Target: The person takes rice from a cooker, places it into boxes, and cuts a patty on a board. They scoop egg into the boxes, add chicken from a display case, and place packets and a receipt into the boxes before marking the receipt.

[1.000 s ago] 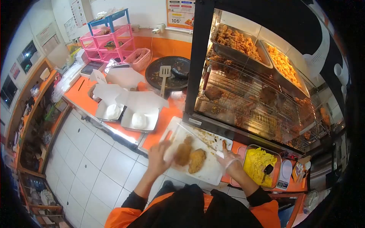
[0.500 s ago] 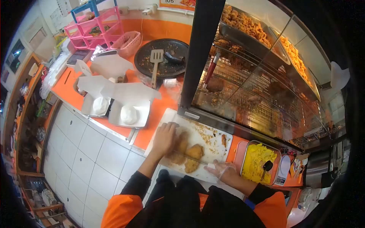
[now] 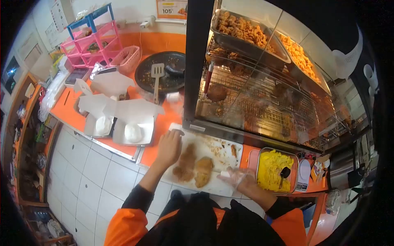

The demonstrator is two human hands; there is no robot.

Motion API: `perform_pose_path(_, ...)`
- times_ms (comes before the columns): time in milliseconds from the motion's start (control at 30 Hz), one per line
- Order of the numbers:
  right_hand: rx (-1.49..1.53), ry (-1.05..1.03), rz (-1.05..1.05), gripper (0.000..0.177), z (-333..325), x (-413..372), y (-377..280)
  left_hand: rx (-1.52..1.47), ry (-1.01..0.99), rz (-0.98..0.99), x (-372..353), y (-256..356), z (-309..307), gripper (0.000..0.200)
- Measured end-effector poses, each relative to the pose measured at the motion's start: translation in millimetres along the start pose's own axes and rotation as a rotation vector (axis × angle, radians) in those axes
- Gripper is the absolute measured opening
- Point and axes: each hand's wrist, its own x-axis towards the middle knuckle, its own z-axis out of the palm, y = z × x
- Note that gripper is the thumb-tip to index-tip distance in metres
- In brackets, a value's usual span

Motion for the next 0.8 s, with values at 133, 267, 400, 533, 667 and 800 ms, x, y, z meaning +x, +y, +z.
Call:
perform_pose_path(133, 0.116, -0.070, 0.130, 0.056, -16.7, 21.8, 2.2, -0.080, -0.087, -0.018, -5.2, -16.4, 31.7, 0.021)
perform_pose_path(267, -0.057, 0.167, -0.108, 0.056, 53.7, 57.0, 27.9, -0.103, -0.081, -0.041, -2.9, -18.9, 35.6, 0.022)
perform_pose_path(400, 0.142, 0.129, -0.012, 0.059, 15.6, 36.2, 8.7, -0.107, -0.070, -0.037, -6.7, -45.0, 52.5, 0.022)
perform_pose_path(533, 0.220, 0.033, 0.045, 0.056, -4.1, 29.4, -2.6, -0.041, -0.087, 0.045, -0.5, -38.1, 46.6, 0.025)
perform_pose_path(667, 0.416, 0.113, 0.147, 0.063, -14.7, 20.6, 6.7, -0.095, -0.031, 0.065, 9.3, -29.1, 23.6, 0.025)
perform_pose_path(800, 0.349, 0.066, 0.119, 0.058, -18.0, 27.8, 16.5, -0.115, -0.120, -0.059, 22.3, -40.9, 43.0, 0.020)
